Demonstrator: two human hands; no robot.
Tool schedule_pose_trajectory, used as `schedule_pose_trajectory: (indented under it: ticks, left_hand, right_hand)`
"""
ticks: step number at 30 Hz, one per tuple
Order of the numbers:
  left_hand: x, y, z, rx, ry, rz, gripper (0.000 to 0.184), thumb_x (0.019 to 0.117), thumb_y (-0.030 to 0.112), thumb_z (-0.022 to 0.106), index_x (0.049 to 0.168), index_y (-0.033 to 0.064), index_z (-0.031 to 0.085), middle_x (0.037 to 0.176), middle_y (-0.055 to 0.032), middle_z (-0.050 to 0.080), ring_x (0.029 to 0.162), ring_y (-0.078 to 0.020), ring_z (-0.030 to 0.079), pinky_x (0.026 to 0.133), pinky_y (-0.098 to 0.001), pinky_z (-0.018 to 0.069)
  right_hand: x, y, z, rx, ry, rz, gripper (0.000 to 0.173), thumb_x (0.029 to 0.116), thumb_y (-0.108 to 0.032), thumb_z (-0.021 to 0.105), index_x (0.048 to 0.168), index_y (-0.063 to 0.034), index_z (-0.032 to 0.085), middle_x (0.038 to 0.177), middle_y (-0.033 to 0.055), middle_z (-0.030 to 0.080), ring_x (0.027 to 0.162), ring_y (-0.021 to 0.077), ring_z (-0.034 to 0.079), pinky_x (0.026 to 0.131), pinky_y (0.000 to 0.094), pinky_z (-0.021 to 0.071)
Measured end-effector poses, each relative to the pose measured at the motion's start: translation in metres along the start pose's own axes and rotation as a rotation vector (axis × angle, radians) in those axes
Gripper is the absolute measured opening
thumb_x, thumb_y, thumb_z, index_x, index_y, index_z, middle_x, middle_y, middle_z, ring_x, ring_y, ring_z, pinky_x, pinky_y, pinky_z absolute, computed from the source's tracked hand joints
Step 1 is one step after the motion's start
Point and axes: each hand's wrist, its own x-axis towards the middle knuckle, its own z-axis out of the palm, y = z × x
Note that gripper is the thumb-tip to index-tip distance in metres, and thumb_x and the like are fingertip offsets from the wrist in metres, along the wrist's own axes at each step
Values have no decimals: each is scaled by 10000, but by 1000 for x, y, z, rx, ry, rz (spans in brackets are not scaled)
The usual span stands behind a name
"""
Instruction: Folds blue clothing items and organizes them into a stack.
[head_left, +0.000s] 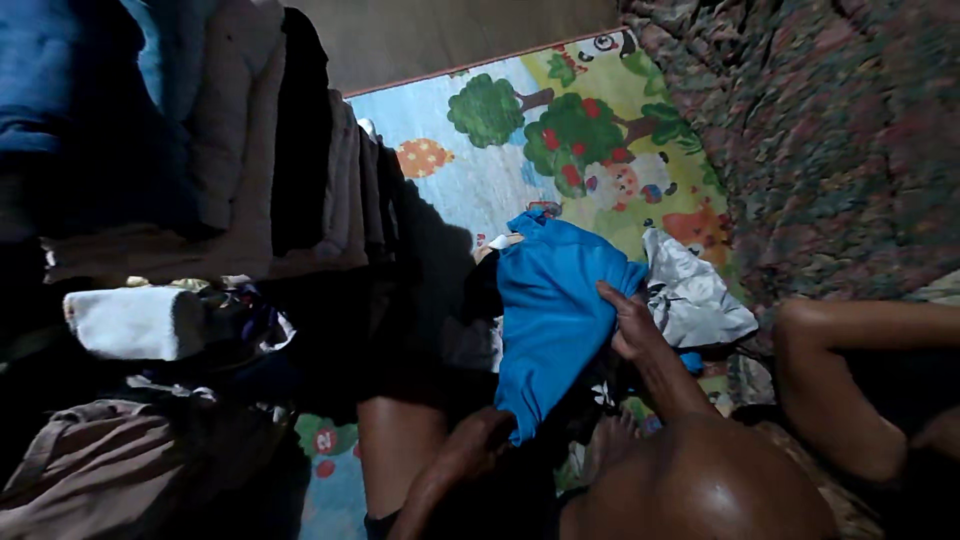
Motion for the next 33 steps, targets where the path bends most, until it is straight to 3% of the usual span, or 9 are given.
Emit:
schedule_pose_trajectory:
  ticks: [4, 7, 9, 13, 19, 23, 25, 28, 33]
  left_hand:
    - [14, 11, -10, -382, 472, 79, 434, 1010, 180, 572, 1387, -35, 549, 1313, -164, 633, 1150, -163, 640, 993, -347, 529]
    - [34, 17, -24, -854, 623, 111, 482, 1115, 230, 274, 1522, -14, 355, 1418, -76, 561, 1207, -19, 564, 1023, -229, 470]
    - [55, 10, -25, -1146, 672, 132, 518, 1126, 364, 174, 1443, 58, 447, 1261, -7, 651, 1112, 2, 620, 958, -224, 530]
    - [52, 16, -19, -1342, 533, 0, 277, 1110, 170, 320, 1208, 77, 562, 948, 20, 714, 866, -26, 693, 791, -225, 589]
    - [28, -3, -23, -1359, 471, -113, 256, 1080, 137, 345, 1102, 126, 600, 908, 26, 737, 855, -57, 716, 774, -258, 609]
    - [10, 6, -32, -1300, 618, -138, 253, 1068, 85, 383, 1010, 115, 627, 848, 37, 728, 803, -43, 709, 744, -234, 600]
    - [4, 3, -36, -1320, 643, -103, 274, 1042, 50, 382, 995, 111, 645, 860, 20, 743, 818, -55, 717, 760, -246, 606]
    - [-3, -3, -41, -1343, 646, -2, 289, 1014, 52, 380, 992, 111, 662, 883, 0, 762, 836, -77, 732, 786, -279, 617]
    - [-39, -14, -67, -1433, 826, 488, 155, 987, 245, 580, 1033, 193, 719, 969, -26, 772, 916, -124, 742, 828, -343, 622]
  right_hand:
    - [-62, -42, 18, -393, -565, -84, 170, 885, -39, 712, 1050, -59, 674, 926, -80, 745, 902, -13, 699, 874, 214, 596]
    - [-69, -40, 25, -738, -1120, 156, 258, 895, -116, 762, 1104, 10, 681, 993, -9, 723, 941, -35, 654, 898, 190, 545]
    - [-60, -13, 23, -864, -1257, 253, 220, 922, -134, 744, 1065, 17, 672, 940, 41, 714, 862, 21, 660, 817, 240, 553]
    - [-53, 15, -1, -1091, -1151, 195, 384, 960, -230, 718, 1170, 86, 658, 1068, 257, 690, 1000, 334, 668, 937, 534, 507]
    - [-50, -10, -22, -1005, -637, -121, 273, 1009, -167, 606, 1171, 31, 700, 1091, 153, 725, 976, 159, 692, 916, 334, 557]
    - [-22, -12, -4, -1054, -284, -420, 260, 975, -99, 650, 1186, 44, 702, 1132, 205, 712, 1016, 272, 701, 915, 436, 562]
    - [2, -4, 3, -1080, -392, -411, 328, 950, -36, 656, 1268, 43, 664, 1221, 235, 671, 1097, 332, 673, 962, 485, 543]
    - [25, 8, 23, -1155, -756, -48, 538, 931, -27, 628, 1460, -31, 528, 1384, 213, 602, 1262, 325, 597, 1080, 513, 466]
    - [24, 5, 30, -1339, -995, 112, 572, 988, -380, 653, 1456, -67, 552, 1407, 201, 593, 1320, 356, 543, 1113, 613, 371]
